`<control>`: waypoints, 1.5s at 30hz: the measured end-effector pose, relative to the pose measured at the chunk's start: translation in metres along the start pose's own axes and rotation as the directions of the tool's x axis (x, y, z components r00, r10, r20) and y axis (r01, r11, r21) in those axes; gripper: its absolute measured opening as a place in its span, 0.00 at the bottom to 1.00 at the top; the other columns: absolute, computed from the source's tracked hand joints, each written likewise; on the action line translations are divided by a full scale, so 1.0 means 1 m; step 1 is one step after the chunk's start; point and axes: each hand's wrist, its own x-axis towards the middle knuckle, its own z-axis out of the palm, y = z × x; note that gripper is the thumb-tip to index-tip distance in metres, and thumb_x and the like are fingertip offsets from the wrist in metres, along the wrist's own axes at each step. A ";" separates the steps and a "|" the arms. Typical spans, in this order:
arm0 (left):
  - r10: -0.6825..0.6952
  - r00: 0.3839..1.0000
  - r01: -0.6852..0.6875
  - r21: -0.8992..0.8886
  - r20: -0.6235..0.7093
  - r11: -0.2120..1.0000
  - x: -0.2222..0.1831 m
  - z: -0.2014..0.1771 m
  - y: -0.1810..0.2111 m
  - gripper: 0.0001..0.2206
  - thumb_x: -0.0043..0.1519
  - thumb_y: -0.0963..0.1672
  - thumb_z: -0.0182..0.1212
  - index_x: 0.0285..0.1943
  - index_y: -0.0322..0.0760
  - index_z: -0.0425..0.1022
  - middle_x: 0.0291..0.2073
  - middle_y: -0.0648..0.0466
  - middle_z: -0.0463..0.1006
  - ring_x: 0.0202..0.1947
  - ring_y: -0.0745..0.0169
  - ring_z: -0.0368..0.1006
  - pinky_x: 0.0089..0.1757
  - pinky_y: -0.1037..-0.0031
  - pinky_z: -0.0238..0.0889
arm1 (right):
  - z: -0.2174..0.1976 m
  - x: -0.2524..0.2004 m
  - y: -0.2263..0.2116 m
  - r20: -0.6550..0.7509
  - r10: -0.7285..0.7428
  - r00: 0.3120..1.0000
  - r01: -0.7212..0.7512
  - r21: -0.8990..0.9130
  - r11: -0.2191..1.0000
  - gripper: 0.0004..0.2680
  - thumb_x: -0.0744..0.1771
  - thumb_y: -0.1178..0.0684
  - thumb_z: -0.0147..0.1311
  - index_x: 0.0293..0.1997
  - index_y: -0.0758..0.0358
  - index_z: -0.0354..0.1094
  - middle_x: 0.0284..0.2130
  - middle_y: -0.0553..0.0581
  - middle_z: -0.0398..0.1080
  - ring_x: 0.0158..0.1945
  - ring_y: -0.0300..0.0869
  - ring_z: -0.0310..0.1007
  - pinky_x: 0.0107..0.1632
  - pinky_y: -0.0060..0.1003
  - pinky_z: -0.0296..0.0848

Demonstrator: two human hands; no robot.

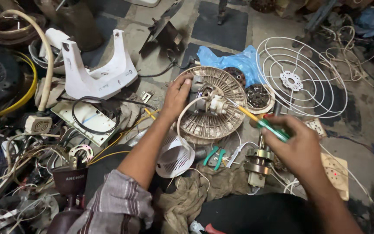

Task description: The person disassembles a fan motor by removing the rotor and stator components using a screwdriver. They then apply lubricant from a bottle to the motor shaft and bearings before reassembling the parts.

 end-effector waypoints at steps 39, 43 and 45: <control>0.031 0.996 -0.016 -0.173 0.082 0.985 0.008 -0.003 -0.010 0.16 0.65 0.46 0.47 0.53 0.31 0.75 0.49 0.42 0.77 0.55 0.48 0.71 0.57 0.63 0.60 | 0.043 0.035 -0.009 0.166 -0.429 0.888 0.458 -0.397 0.795 0.11 0.67 0.53 0.59 0.54 0.64 0.73 0.39 0.61 0.78 0.33 0.40 0.77 0.37 0.32 0.75; 0.009 0.995 0.003 -0.119 0.103 0.993 0.008 -0.004 -0.014 0.16 0.65 0.46 0.48 0.53 0.32 0.76 0.48 0.42 0.77 0.54 0.47 0.71 0.56 0.62 0.61 | 0.037 0.060 0.004 0.473 0.437 0.765 -0.502 0.013 0.865 0.16 0.68 0.53 0.58 0.65 0.53 0.72 0.34 0.58 0.79 0.21 0.43 0.66 0.25 0.38 0.64; 0.032 0.995 -0.024 -0.084 0.097 0.996 0.007 -0.002 -0.016 0.15 0.66 0.46 0.48 0.54 0.32 0.76 0.49 0.40 0.76 0.55 0.45 0.69 0.56 0.61 0.59 | 0.030 0.078 0.009 0.780 0.330 0.532 -0.788 0.313 0.531 0.20 0.70 0.52 0.57 0.74 0.43 0.69 0.33 0.53 0.77 0.19 0.32 0.61 0.18 0.31 0.60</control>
